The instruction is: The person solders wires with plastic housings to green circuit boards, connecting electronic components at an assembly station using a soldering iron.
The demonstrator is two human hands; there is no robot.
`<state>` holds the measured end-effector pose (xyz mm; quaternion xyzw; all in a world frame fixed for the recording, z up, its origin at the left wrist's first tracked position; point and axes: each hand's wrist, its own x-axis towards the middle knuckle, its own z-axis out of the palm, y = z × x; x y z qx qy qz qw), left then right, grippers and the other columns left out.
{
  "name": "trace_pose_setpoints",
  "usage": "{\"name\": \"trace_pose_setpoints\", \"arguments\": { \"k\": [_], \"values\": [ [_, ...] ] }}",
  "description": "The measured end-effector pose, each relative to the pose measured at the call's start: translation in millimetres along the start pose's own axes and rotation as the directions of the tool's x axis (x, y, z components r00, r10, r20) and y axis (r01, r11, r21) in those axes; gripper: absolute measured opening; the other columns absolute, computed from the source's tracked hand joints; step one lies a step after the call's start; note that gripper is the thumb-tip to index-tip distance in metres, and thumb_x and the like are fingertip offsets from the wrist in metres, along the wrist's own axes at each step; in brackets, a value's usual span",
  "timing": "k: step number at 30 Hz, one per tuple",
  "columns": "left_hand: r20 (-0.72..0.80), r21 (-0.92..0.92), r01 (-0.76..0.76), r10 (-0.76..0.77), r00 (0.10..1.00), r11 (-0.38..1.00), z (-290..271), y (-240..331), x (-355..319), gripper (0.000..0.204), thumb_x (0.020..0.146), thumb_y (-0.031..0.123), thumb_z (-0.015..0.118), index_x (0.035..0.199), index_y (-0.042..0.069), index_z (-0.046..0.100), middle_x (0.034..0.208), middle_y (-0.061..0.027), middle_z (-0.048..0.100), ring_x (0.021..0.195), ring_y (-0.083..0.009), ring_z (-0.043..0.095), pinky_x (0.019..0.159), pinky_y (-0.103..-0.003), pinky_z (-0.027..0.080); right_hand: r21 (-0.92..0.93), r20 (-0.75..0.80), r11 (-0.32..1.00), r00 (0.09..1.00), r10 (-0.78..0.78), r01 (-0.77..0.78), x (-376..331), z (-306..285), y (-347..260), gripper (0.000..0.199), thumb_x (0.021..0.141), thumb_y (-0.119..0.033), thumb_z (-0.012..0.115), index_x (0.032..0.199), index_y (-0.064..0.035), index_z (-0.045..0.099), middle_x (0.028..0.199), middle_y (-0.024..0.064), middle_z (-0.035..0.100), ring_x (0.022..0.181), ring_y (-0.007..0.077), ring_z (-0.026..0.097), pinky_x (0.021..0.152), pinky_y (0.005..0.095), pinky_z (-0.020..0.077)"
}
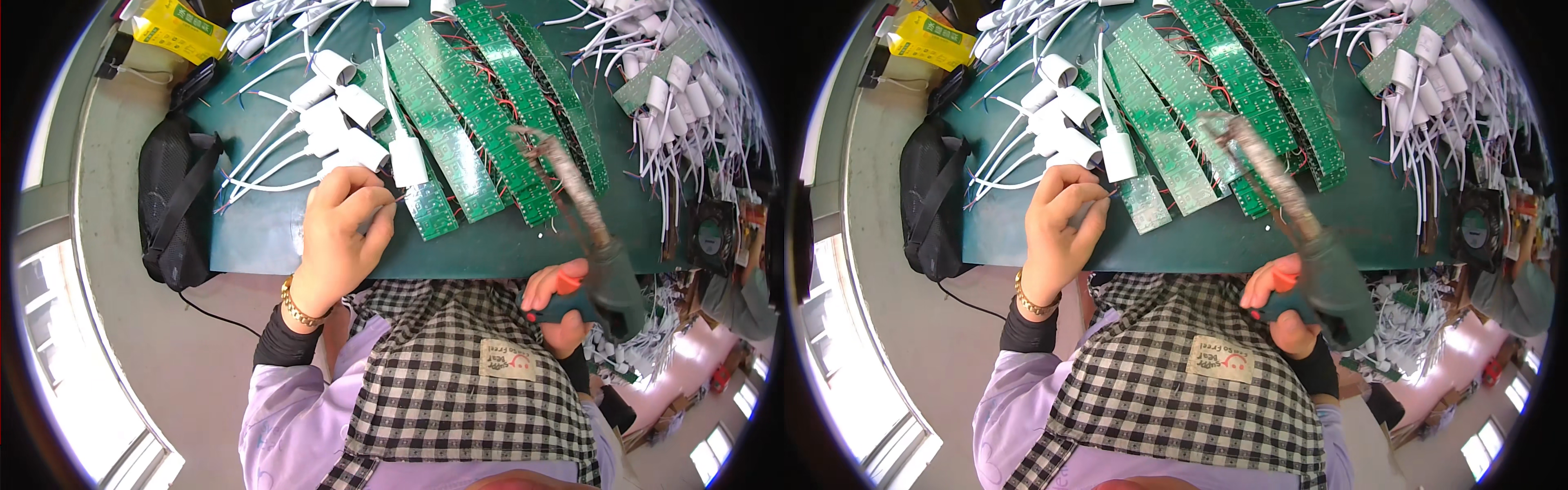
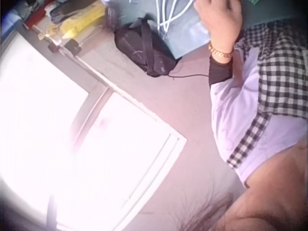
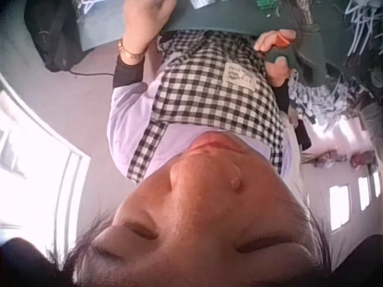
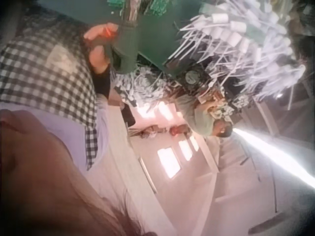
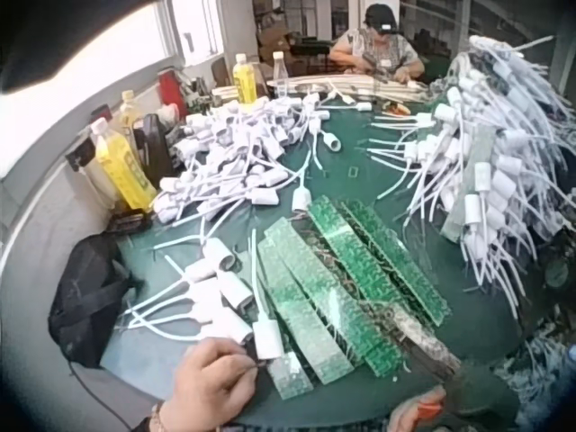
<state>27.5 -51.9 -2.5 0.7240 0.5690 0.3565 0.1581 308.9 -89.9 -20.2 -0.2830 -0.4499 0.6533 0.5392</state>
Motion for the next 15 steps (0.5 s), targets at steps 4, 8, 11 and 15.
{"name": "trace_pose_setpoints", "arguments": {
  "k": [4,8,11,15],
  "values": [
    [-0.013,-0.109,0.053,-0.054,0.998,0.993,2,-1,-1,0.011,0.064,0.002,0.064,0.071,0.008,0.058,0.085,-0.0031,0.057,0.077,-0.0249,0.052,0.068,-0.036,0.040,-0.213,0.053,0.970,0.990,0.129,-0.116,-12,7,-3,0.055,0.084,-0.048,0.059,0.110,-0.0028,0.042,0.071,0.0065,0.053,0.062,0.0199,0.054,0.055,0.0305,0.0456],
    [0.043,-0.014,0.037,-0.036,0.998,0.999,2,1,1,0.012,0.062,0.003,0.064,0.071,0.009,0.058,0.082,-0.0020,0.058,0.077,-0.0243,0.051,0.068,-0.036,0.039,-0.220,0.114,0.936,0.946,0.303,-0.273,-19,1,-9,0.056,0.083,-0.046,0.060,0.115,-0.0029,0.043,0.077,0.0073,0.053,0.068,0.0195,0.054,0.060,0.0310,0.0459],
    [0.007,0.030,0.010,-0.010,1.000,1.000,7,0,1,0.014,0.060,0.003,0.064,0.070,0.010,0.057,0.080,-0.0006,0.059,0.076,-0.0240,0.051,0.068,-0.035,0.038,-0.184,0.130,0.907,0.905,0.405,-0.380,-20,0,-12,0.056,0.084,-0.040,0.061,0.122,-0.0033,0.042,0.081,0.0080,0.052,0.075,0.0195,0.054,0.066,0.0320,0.0462],
    [0.003,0.034,0.035,-0.035,0.999,0.999,7,0,-1,0.014,0.061,0.003,0.065,0.070,0.010,0.058,0.081,-0.0002,0.060,0.078,-0.0239,0.052,0.070,-0.035,0.039,-0.323,0.217,0.863,0.857,0.467,-0.388,-22,-11,-8,0.054,0.084,-0.032,0.061,0.125,-0.0031,0.042,0.085,0.0095,0.052,0.078,0.0199,0.053,0.071,0.0330,0.0469]
  ]
}}
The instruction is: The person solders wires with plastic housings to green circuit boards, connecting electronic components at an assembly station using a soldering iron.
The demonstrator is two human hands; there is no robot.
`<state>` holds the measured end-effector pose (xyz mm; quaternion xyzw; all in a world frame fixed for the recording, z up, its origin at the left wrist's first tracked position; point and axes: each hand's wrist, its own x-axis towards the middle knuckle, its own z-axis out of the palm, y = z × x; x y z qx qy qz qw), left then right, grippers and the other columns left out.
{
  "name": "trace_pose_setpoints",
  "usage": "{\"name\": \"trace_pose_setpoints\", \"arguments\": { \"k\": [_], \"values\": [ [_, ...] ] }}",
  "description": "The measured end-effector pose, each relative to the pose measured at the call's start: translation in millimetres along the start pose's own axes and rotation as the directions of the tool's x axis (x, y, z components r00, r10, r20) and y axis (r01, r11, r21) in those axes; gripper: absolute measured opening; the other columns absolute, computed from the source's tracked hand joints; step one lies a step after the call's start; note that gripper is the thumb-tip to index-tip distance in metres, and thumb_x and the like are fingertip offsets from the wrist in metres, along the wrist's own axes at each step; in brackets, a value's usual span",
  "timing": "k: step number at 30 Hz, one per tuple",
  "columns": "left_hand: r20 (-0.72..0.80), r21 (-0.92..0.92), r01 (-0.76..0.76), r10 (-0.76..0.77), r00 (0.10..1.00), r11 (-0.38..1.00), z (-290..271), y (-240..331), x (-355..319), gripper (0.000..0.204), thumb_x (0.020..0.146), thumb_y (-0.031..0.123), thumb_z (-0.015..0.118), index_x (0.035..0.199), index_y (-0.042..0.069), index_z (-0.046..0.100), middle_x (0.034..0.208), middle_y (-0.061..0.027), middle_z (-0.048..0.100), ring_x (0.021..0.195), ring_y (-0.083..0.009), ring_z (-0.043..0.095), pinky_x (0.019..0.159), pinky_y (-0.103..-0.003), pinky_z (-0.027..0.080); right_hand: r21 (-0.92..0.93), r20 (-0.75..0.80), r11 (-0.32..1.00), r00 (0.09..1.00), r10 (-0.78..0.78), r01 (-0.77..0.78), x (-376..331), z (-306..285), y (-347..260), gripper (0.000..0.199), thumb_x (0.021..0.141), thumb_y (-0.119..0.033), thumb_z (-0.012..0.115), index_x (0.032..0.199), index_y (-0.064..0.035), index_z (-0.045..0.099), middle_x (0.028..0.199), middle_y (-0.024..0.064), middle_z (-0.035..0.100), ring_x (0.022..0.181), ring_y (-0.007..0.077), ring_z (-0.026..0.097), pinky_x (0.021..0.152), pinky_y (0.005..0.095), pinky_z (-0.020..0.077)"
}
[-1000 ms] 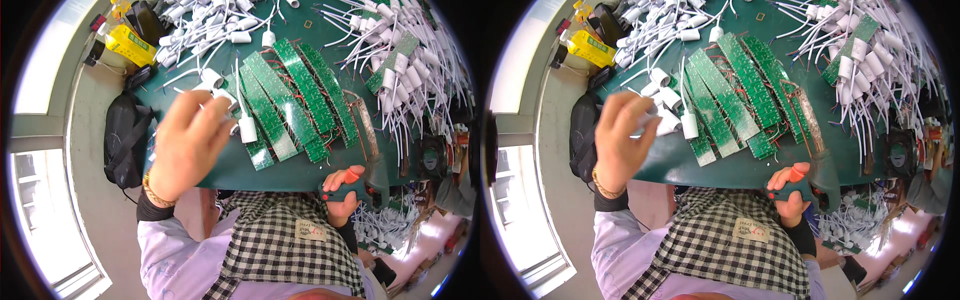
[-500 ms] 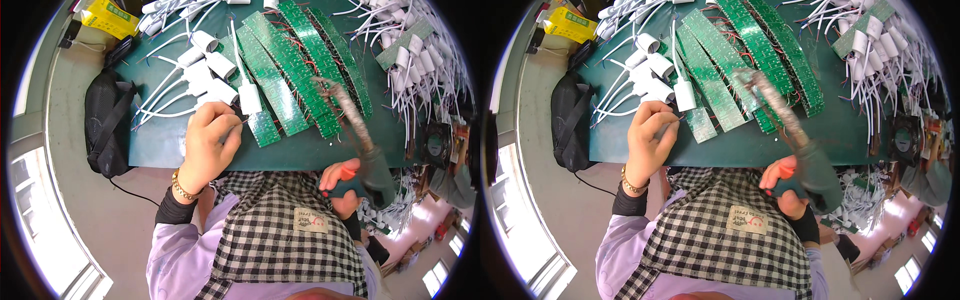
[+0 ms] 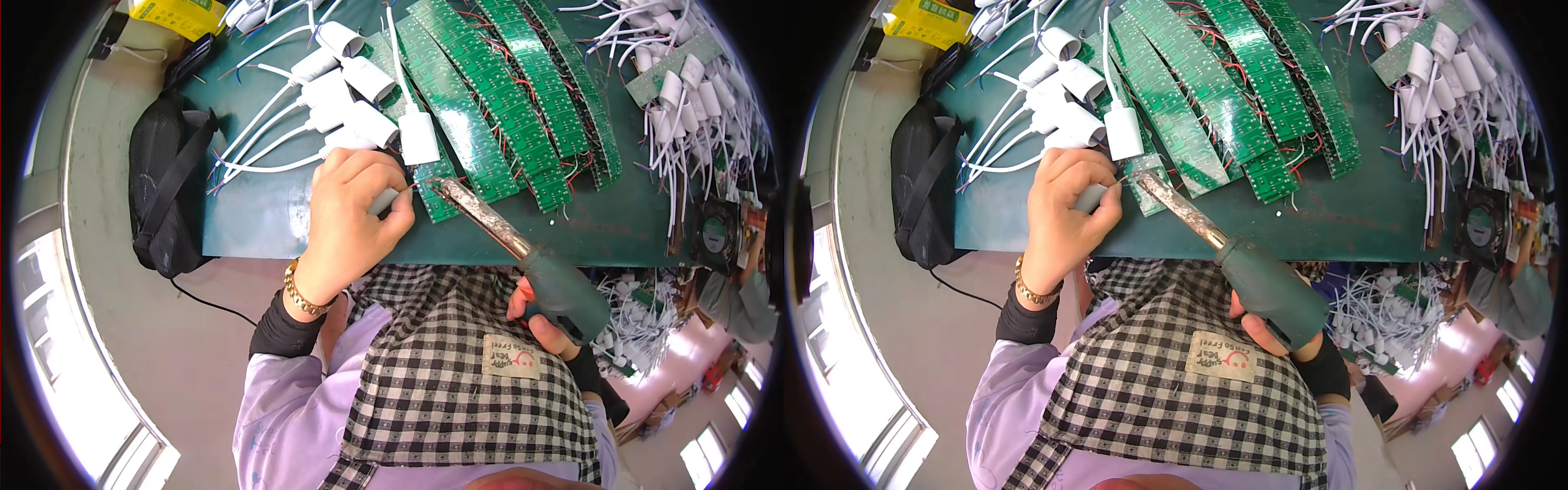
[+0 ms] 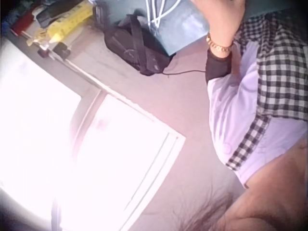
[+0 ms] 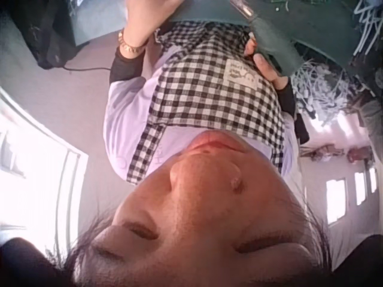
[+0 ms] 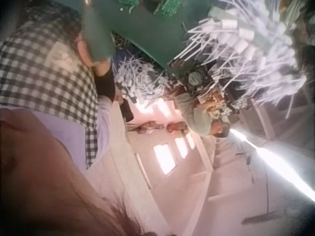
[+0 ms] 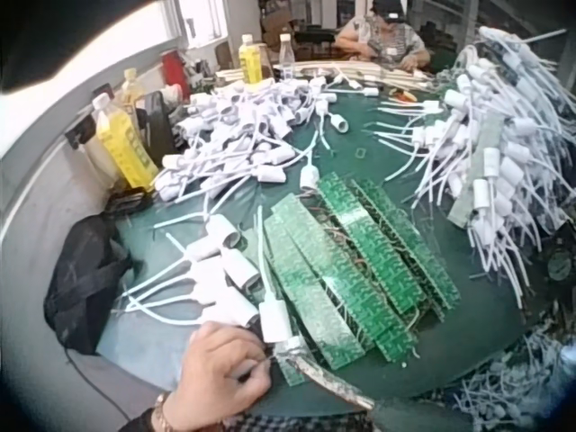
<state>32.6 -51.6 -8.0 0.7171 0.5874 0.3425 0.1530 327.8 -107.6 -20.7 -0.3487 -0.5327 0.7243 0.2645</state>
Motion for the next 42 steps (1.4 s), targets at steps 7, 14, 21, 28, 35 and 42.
{"name": "trace_pose_setpoints", "arguments": {
  "k": [7,14,21,28,35,42],
  "values": [
    [-0.027,-0.036,-0.004,0.004,1.000,0.999,1,-1,-1,0.015,0.061,0.001,0.066,0.072,0.007,0.057,0.082,-0.0032,0.061,0.077,-0.0252,0.053,0.071,-0.034,0.042,-0.046,0.050,0.998,0.998,-0.040,0.042,0,-3,8,0.049,0.084,-0.027,0.060,0.123,-0.0026,0.043,0.085,0.0111,0.053,0.079,0.0197,0.054,0.071,0.0332,0.0475],
    [-0.008,-0.025,-0.002,0.002,1.000,1.000,1,-1,0,0.014,0.062,0.001,0.066,0.072,0.007,0.058,0.082,-0.0029,0.060,0.077,-0.0251,0.053,0.071,-0.035,0.042,-0.054,0.038,0.998,0.999,-0.018,0.020,3,-1,6,0.043,0.083,-0.026,0.061,0.114,-0.0014,0.044,0.085,0.0111,0.053,0.077,0.0199,0.054,0.070,0.0321,0.0479],
    [0.002,-0.005,0.002,-0.002,1.000,1.000,2,-2,0,0.013,0.063,0.004,0.067,0.072,0.008,0.059,0.082,-0.0019,0.060,0.078,-0.0242,0.053,0.071,-0.034,0.040,0.086,-0.059,0.996,0.998,-0.033,0.038,7,11,0,0.040,0.083,-0.028,0.061,0.111,-0.0031,0.048,0.082,0.0100,0.053,0.073,0.0190,0.054,0.067,0.0325,0.0477],
    [0.009,-0.005,0.000,0.000,1.000,1.000,1,-2,-1,0.012,0.064,0.004,0.067,0.072,0.008,0.059,0.082,-0.0016,0.060,0.079,-0.0238,0.053,0.071,-0.034,0.040,0.146,-0.219,0.988,0.975,-0.024,0.058,3,17,-6,0.062,0.082,-0.043,0.063,0.120,-0.0025,0.037,0.076,0.0092,0.052,0.066,0.0196,0.052,0.061,0.0333,0.0463],
    [0.019,0.014,-0.009,0.009,1.000,1.000,1,-2,-1,0.014,0.065,0.005,0.067,0.074,0.009,0.057,0.083,-0.0017,0.059,0.080,-0.0241,0.052,0.071,-0.035,0.039,0.070,-0.249,0.994,0.967,-0.060,0.079,4,15,-5,0.065,0.082,-0.049,0.061,0.121,-0.0031,0.036,0.075,0.0081,0.052,0.064,0.0188,0.052,0.060,0.0323,0.0460],
    [0.021,-0.010,0.016,-0.016,1.000,1.000,-1,1,-2,0.016,0.066,0.000,0.066,0.077,0.006,0.056,0.082,-0.0060,0.059,0.079,-0.0255,0.054,0.073,-0.034,0.043,0.057,-0.249,0.992,0.964,-0.096,0.113,1,14,-3,0.063,0.082,-0.048,0.061,0.120,-0.0031,0.038,0.074,0.0073,0.052,0.065,0.0191,0.053,0.059,0.0321,0.0455]
  ]
}}
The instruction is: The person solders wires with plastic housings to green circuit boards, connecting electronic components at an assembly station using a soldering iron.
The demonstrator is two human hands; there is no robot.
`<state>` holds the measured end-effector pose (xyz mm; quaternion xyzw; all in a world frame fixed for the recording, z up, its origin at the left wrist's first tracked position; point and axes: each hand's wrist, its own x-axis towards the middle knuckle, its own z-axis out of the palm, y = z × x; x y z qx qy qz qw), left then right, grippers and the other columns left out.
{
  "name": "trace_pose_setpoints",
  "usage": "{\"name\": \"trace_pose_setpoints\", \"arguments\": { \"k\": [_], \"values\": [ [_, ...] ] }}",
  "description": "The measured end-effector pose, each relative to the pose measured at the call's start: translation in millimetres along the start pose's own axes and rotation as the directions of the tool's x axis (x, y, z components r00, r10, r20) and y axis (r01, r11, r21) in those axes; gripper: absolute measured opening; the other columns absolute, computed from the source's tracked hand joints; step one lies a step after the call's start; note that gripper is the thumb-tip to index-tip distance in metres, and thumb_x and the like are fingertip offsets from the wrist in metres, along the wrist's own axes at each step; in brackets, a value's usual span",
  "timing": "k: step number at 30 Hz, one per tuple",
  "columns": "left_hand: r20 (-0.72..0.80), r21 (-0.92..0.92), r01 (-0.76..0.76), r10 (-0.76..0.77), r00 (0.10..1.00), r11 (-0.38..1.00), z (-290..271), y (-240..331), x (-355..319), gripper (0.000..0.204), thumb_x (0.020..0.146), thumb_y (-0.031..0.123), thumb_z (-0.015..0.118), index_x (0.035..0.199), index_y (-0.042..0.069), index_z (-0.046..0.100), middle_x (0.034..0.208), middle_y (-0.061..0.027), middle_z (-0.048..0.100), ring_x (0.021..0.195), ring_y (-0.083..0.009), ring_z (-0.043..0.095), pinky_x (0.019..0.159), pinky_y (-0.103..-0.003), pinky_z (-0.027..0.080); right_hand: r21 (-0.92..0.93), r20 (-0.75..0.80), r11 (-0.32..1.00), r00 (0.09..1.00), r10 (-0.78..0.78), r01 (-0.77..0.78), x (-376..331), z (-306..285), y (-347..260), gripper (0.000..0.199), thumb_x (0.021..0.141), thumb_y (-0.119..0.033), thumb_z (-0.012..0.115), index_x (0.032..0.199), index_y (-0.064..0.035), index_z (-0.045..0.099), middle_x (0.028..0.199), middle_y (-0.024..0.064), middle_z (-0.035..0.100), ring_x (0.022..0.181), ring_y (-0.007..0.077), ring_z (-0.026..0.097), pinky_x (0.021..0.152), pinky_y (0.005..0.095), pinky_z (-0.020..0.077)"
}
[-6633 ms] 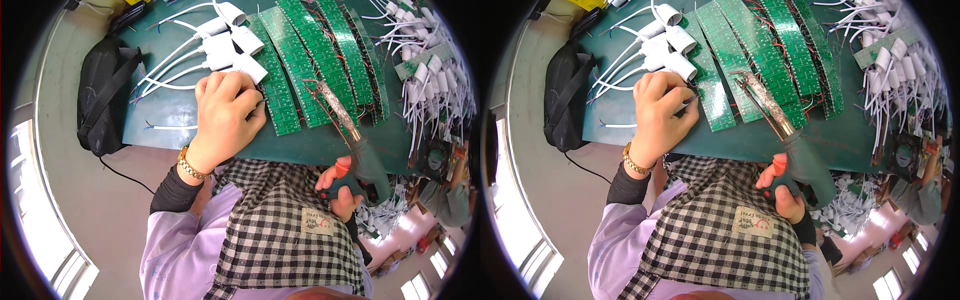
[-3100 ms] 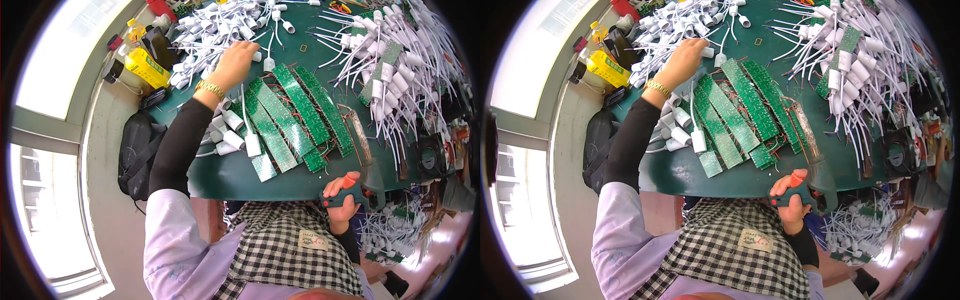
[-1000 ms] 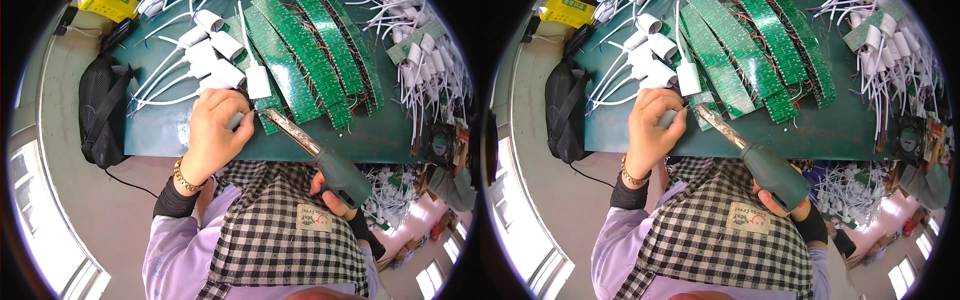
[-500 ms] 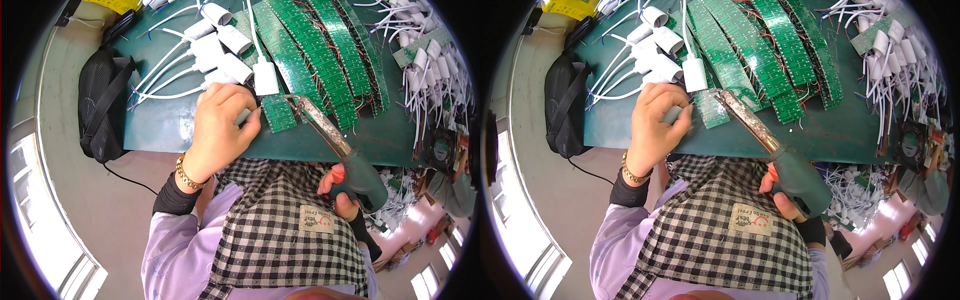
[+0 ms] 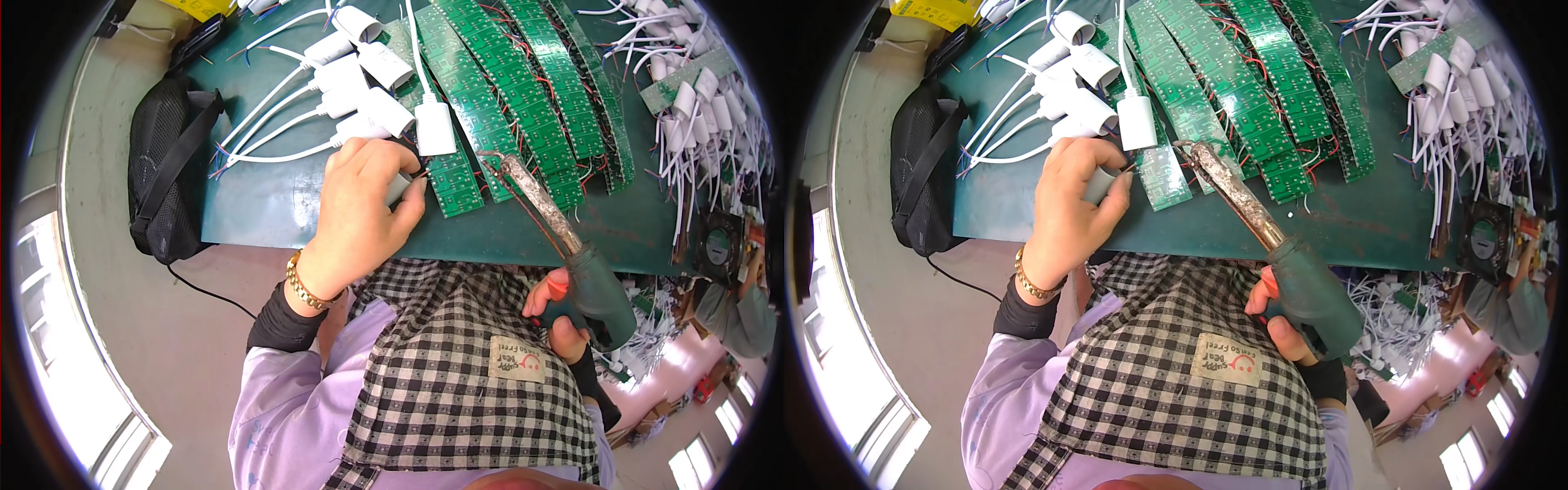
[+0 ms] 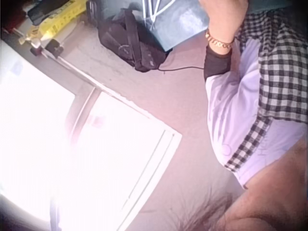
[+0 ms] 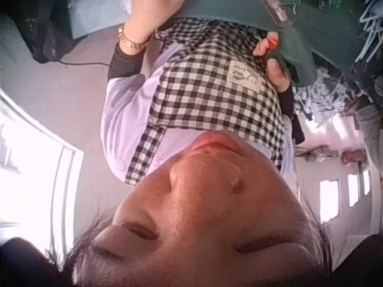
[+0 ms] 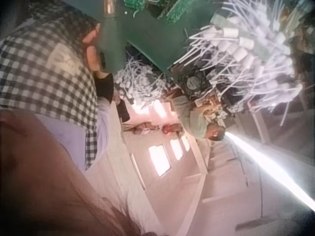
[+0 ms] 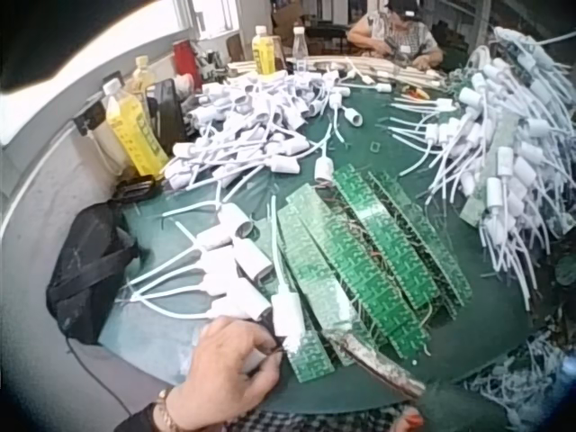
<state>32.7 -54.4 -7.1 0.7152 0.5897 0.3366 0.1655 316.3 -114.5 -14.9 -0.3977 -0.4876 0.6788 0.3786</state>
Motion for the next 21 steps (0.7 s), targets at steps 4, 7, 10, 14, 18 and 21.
{"name": "trace_pose_setpoints", "arguments": {
  "k": [4,7,10,14,18,21],
  "values": [
    [0.016,-0.075,-0.025,0.027,1.000,0.997,0,-5,-1,0.015,0.066,0.003,0.066,0.076,0.009,0.056,0.082,-0.0023,0.058,0.084,-0.0244,0.053,0.073,-0.035,0.038,0.010,0.024,0.999,0.998,0.050,-0.051,-1,1,-6,0.063,0.081,-0.046,0.063,0.121,-0.0032,0.038,0.076,0.0083,0.052,0.067,0.0195,0.053,0.062,0.0323,0.0456],
    [0.023,-0.078,-0.051,0.053,0.998,0.996,0,-7,-1,0.015,0.066,0.003,0.066,0.076,0.009,0.057,0.082,-0.0019,0.059,0.084,-0.0237,0.054,0.072,-0.035,0.038,0.053,0.084,0.996,0.994,0.074,-0.079,2,0,-13,0.049,0.082,-0.032,0.063,0.116,0.0007,0.050,0.083,0.0079,0.055,0.075,0.0170,0.054,0.068,0.0313,0.0453],
    [0.030,-0.067,-0.047,0.049,0.998,0.997,1,-6,0,0.015,0.065,0.003,0.066,0.075,0.010,0.057,0.083,-0.0010,0.059,0.084,-0.0231,0.054,0.071,-0.035,0.037,-0.052,0.128,0.987,0.979,0.158,-0.152,-2,-5,-10,0.060,0.079,-0.040,0.067,0.121,-0.0039,0.044,0.083,0.0086,0.052,0.075,0.0195,0.053,0.068,0.0325,0.0457],
    [0.045,-0.056,-0.074,0.077,0.996,0.996,-2,-5,0,0.016,0.064,0.003,0.067,0.073,0.011,0.057,0.081,0.0000,0.060,0.083,-0.0221,0.055,0.070,-0.034,0.037,-0.085,0.124,0.982,0.977,0.176,-0.166,-2,-6,-9,0.054,0.079,-0.037,0.068,0.118,-0.0036,0.048,0.083,0.0086,0.053,0.076,0.0197,0.053,0.069,0.0325,0.0459],
    [0.042,-0.043,-0.069,0.071,0.997,0.997,-1,-5,1,0.015,0.062,0.003,0.067,0.071,0.011,0.057,0.080,0.0006,0.060,0.081,-0.0210,0.055,0.069,-0.034,0.036,-0.185,0.186,0.975,0.970,0.160,-0.125,-4,-15,0,0.052,0.080,-0.034,0.066,0.117,-0.0024,0.048,0.083,0.0084,0.053,0.076,0.0191,0.053,0.070,0.0327,0.0463],
    [0.038,-0.023,-0.064,0.064,0.997,0.998,0,-3,1,0.015,0.062,0.003,0.067,0.070,0.011,0.057,0.080,0.0007,0.061,0.081,-0.0206,0.056,0.069,-0.034,0.036,-0.229,0.211,0.965,0.961,0.177,-0.128,-4,-15,1,0.052,0.080,-0.034,0.065,0.115,-0.0004,0.047,0.084,0.0084,0.053,0.076,0.0185,0.053,0.070,0.0325,0.0466]
  ]
}}
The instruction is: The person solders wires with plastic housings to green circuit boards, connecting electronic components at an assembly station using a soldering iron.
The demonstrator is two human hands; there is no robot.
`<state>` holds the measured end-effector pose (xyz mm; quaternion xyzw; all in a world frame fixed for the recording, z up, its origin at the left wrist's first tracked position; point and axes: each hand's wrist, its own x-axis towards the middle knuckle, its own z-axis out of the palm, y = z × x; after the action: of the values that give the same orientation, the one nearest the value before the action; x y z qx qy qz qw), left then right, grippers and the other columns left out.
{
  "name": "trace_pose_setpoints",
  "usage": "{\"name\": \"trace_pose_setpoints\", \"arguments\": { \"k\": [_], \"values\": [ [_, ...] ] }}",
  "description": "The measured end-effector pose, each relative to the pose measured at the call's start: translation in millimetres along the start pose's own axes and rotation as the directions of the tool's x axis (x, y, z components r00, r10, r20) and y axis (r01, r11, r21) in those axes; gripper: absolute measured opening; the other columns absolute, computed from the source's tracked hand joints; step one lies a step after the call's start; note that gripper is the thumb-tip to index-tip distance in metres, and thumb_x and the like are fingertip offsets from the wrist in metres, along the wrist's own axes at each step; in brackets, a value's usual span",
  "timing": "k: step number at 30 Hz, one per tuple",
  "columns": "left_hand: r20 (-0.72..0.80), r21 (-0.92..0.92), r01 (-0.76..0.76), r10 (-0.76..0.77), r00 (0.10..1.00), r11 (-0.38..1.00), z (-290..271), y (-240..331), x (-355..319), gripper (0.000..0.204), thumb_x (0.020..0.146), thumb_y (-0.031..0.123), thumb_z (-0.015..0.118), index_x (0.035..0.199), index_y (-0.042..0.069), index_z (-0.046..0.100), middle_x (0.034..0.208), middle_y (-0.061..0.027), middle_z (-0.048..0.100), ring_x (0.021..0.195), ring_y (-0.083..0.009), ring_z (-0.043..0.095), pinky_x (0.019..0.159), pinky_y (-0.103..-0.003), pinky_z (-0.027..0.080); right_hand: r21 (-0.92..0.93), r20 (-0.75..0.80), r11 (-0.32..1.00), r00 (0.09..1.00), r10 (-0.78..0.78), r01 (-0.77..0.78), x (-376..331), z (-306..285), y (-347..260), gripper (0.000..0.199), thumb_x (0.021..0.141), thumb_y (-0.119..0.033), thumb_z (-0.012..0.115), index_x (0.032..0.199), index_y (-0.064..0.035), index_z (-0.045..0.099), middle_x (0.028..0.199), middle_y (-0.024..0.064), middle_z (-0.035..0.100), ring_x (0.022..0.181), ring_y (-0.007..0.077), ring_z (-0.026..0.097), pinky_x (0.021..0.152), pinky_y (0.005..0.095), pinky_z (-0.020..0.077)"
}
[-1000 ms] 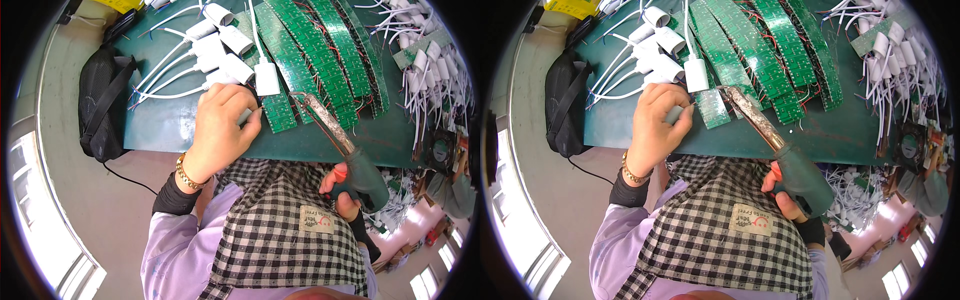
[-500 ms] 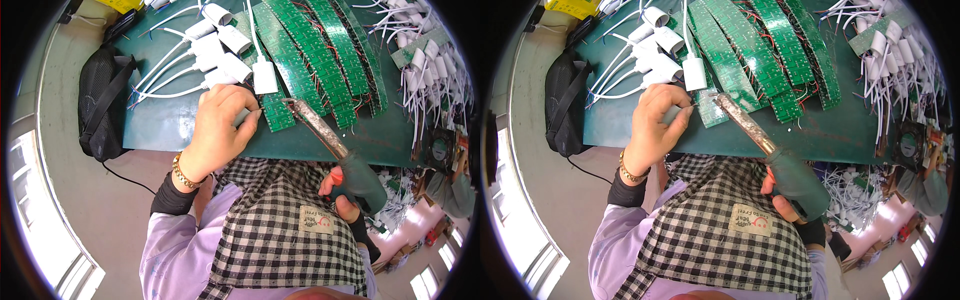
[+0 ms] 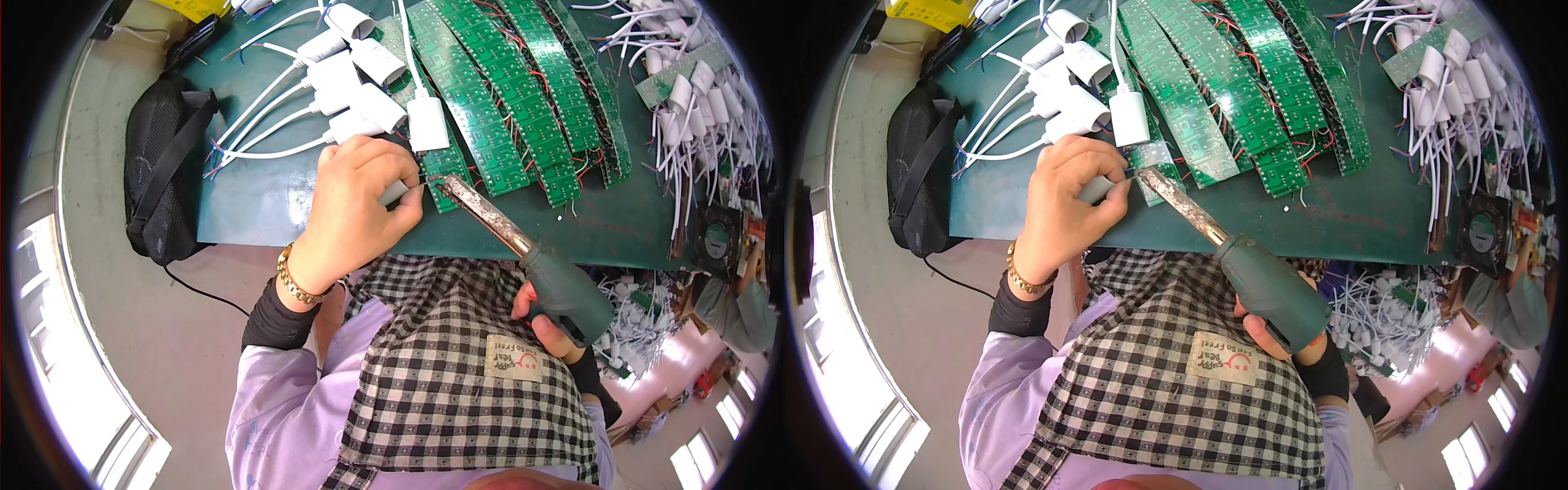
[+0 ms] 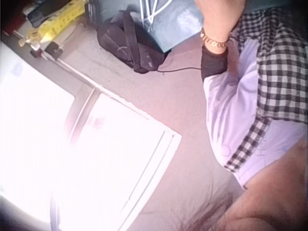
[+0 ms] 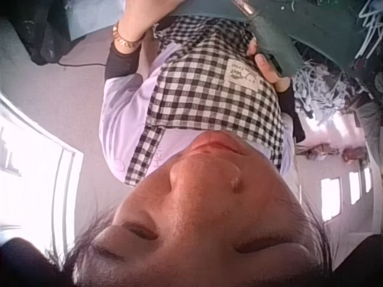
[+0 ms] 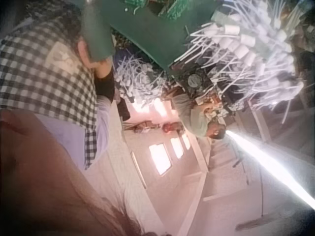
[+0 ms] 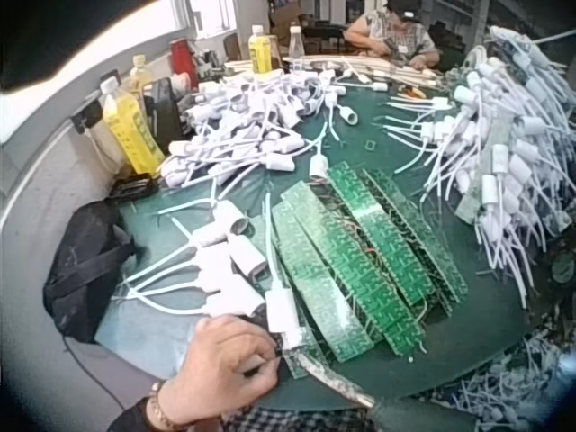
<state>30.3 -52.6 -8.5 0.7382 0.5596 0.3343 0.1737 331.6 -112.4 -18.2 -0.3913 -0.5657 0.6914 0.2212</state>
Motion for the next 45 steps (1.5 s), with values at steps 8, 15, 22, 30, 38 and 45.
{"name": "trace_pose_setpoints", "arguments": {
  "k": [8,15,22,30,38,45],
  "values": [
    [-0.004,0.019,0.029,-0.029,1.000,0.999,0,1,1,0.013,0.062,0.004,0.066,0.069,0.010,0.058,0.079,0.0008,0.061,0.081,-0.0202,0.056,0.069,-0.034,0.036,-0.056,0.048,0.998,0.998,-0.031,0.033,-1,-1,7,0.055,0.080,-0.037,0.064,0.115,0.0002,0.043,0.083,0.0085,0.052,0.075,0.0184,0.053,0.069,0.0323,0.0464],
    [-0.013,0.023,0.036,-0.035,0.999,0.999,1,2,0,0.012,0.061,0.005,0.066,0.069,0.010,0.058,0.079,0.0002,0.061,0.081,-0.0206,0.056,0.068,-0.034,0.036,0.204,-0.115,0.975,0.991,-0.071,0.093,4,10,-11,0.058,0.082,-0.041,0.063,0.120,-0.0032,0.040,0.081,0.0087,0.051,0.073,0.0202,0.053,0.068,0.0332,0.0456],
    [-0.022,0.015,0.034,-0.034,0.999,0.999,1,2,0,0.012,0.061,0.005,0.066,0.068,0.010,0.058,0.078,-0.0002,0.061,0.079,-0.0208,0.056,0.068,-0.033,0.036,0.116,-0.010,0.992,0.999,-0.045,0.046,3,4,0,0.056,0.081,-0.034,0.064,0.123,-0.0016,0.044,0.083,0.0098,0.053,0.074,0.0197,0.053,0.068,0.0326,0.0463],
    [-0.037,0.009,0.037,-0.036,0.999,0.999,2,0,1,0.012,0.061,0.005,0.066,0.068,0.010,0.058,0.077,0.0000,0.061,0.078,-0.0207,0.056,0.068,-0.033,0.036,0.128,-0.038,0.991,0.998,-0.046,0.051,8,7,-7,0.039,0.081,-0.028,0.062,0.107,-0.0013,0.051,0.081,0.0095,0.055,0.072,0.0189,0.054,0.066,0.0312,0.0458],
    [-0.059,0.020,0.031,-0.030,0.998,0.999,3,1,1,0.011,0.061,0.005,0.065,0.067,0.010,0.058,0.077,0.0003,0.061,0.077,-0.0203,0.056,0.066,-0.033,0.035,0.249,-0.261,0.936,0.948,-0.181,0.247,9,15,-1,0.050,0.082,-0.035,0.065,0.114,-0.0015,0.047,0.079,0.0090,0.055,0.069,0.0198,0.053,0.063,0.0305,0.0451],
    [-0.023,0.043,0.048,-0.047,0.999,0.998,2,2,-1,0.016,0.060,0.001,0.067,0.068,0.009,0.056,0.079,-0.0001,0.063,0.080,-0.0201,0.058,0.070,-0.032,0.039,0.146,-0.429,0.792,0.759,-0.490,0.593,41,-3,-5,0.059,0.086,-0.042,0.053,0.125,-0.0020,0.034,0.071,0.0081,0.050,0.060,0.0183,0.048,0.055,0.0301,0.0395]
  ]
}}
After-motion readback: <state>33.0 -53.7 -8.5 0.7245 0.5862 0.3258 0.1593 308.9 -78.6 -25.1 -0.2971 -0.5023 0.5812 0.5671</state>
